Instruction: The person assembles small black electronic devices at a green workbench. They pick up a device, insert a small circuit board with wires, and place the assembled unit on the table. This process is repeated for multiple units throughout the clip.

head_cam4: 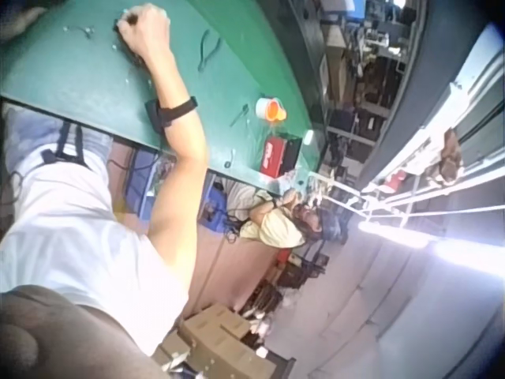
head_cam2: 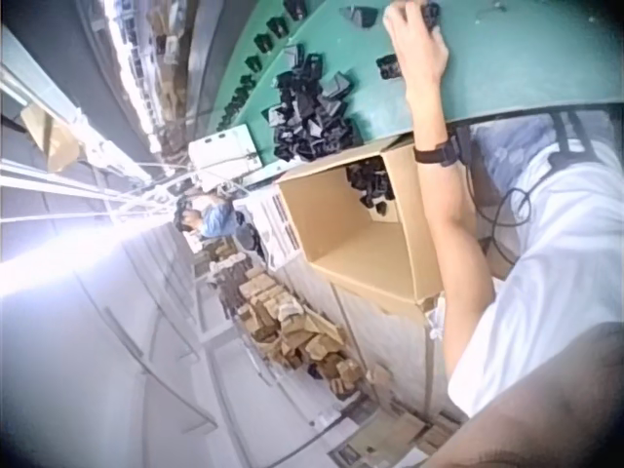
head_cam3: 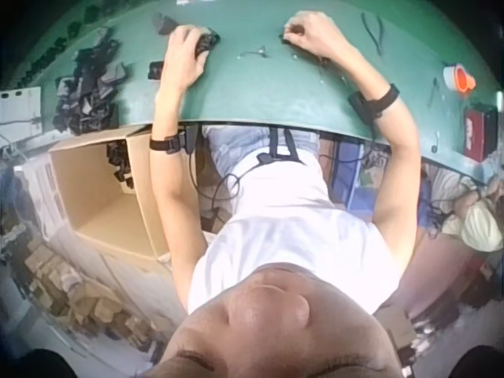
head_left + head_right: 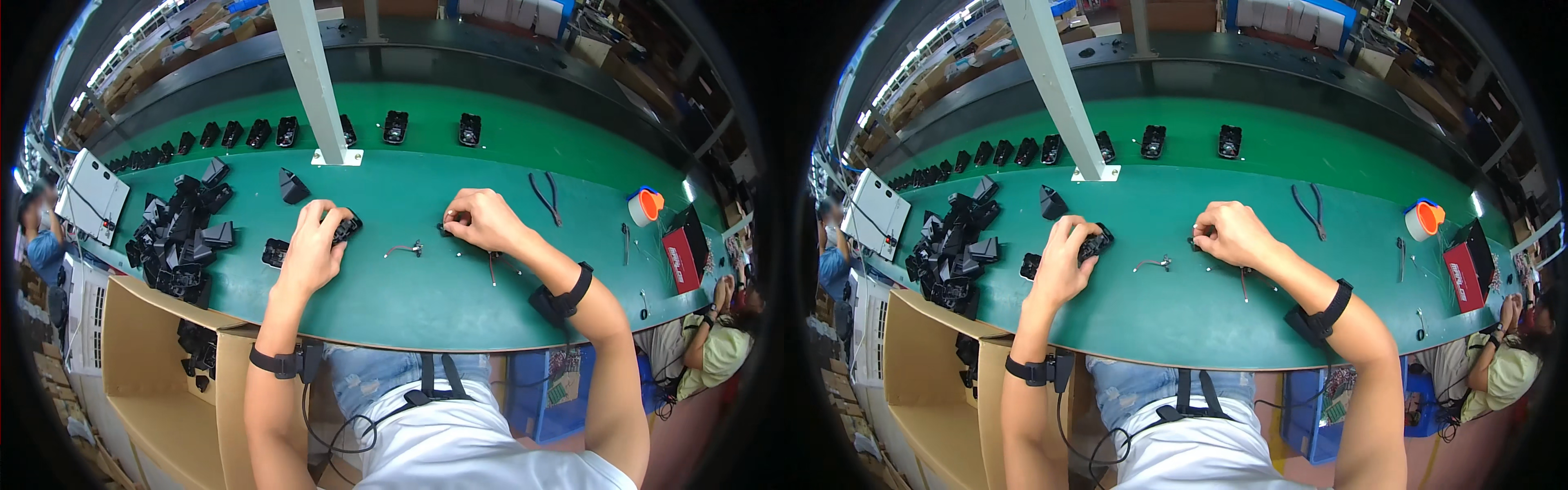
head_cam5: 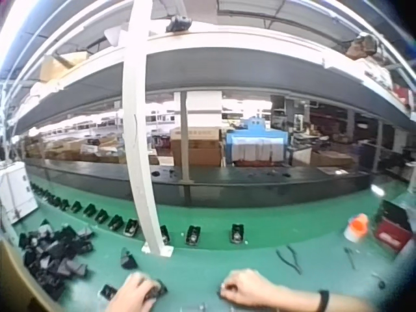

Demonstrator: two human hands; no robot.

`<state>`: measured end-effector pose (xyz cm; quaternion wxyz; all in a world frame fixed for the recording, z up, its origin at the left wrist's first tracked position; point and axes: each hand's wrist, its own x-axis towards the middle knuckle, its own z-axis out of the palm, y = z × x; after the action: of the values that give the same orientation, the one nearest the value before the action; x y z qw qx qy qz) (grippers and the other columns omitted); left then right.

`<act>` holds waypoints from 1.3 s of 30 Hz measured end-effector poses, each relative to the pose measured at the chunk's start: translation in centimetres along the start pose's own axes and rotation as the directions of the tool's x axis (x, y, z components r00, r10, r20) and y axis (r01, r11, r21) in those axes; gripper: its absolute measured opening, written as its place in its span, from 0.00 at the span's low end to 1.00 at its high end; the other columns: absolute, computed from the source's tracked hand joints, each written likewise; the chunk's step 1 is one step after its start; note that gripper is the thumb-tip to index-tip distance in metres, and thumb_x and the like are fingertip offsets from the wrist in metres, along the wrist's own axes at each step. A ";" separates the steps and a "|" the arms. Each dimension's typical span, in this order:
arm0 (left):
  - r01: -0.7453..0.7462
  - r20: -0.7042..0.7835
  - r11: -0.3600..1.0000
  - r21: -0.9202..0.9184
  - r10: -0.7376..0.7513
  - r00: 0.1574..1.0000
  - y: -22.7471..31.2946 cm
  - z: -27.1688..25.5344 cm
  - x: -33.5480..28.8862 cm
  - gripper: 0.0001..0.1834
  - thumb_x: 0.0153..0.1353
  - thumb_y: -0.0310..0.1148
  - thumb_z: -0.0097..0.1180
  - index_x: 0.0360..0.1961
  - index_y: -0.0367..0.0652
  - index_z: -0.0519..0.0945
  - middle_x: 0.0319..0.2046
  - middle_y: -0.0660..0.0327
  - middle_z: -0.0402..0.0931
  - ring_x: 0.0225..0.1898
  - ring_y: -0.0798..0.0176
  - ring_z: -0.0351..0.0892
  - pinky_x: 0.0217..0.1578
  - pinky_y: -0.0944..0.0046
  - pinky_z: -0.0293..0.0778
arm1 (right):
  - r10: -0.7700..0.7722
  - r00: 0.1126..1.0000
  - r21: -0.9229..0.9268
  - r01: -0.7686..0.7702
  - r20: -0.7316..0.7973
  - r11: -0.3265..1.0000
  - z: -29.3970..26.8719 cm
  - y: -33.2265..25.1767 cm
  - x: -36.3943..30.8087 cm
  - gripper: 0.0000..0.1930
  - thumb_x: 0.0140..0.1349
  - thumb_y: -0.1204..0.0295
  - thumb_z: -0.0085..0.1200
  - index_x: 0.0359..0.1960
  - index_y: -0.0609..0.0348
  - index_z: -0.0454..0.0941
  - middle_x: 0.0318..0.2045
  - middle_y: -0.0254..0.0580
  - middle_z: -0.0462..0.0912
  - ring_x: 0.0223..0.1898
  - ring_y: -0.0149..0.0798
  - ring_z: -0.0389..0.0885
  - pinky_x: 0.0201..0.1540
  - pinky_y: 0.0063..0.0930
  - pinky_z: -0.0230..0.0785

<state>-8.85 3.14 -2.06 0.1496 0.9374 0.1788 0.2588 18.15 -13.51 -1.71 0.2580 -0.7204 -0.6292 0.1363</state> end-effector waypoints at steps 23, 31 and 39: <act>0.369 0.383 0.103 -0.924 0.232 0.894 1.9 1.0 5.4 0.36 0.50 0.24 0.73 0.62 0.38 0.74 0.51 0.58 0.78 0.53 0.64 0.78 0.53 0.64 0.76 | -0.278 0.874 0.245 0.394 -0.400 0.886 -3.6 -6.7 -2.7 0.08 0.49 0.83 0.61 0.32 0.60 0.84 0.36 0.41 0.86 0.34 0.35 0.84 0.35 0.26 0.76; 0.492 0.452 -0.076 -0.867 0.294 0.842 3.8 4.5 6.5 0.46 0.49 0.42 0.75 0.65 0.33 0.68 0.52 0.56 0.76 0.54 0.61 0.77 0.58 0.62 0.71 | -0.538 0.725 -0.173 0.519 -0.429 0.837 -3.2 -7.4 -3.8 0.14 0.39 0.81 0.67 0.32 0.56 0.85 0.36 0.33 0.86 0.32 0.38 0.81 0.32 0.30 0.76; 0.559 0.497 -0.177 -0.810 0.298 0.815 3.7 5.4 5.7 0.44 0.51 0.42 0.72 0.65 0.32 0.67 0.52 0.55 0.77 0.53 0.61 0.79 0.56 0.61 0.75 | -0.589 0.689 -0.234 0.545 -0.421 0.805 -3.1 -7.2 -4.4 0.09 0.44 0.76 0.68 0.31 0.55 0.87 0.36 0.32 0.87 0.34 0.36 0.83 0.31 0.26 0.73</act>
<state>-0.41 1.20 -2.65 0.8772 0.4792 -0.0296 0.0033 12.96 -17.88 4.24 0.4003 -0.5119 -0.7432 -0.1593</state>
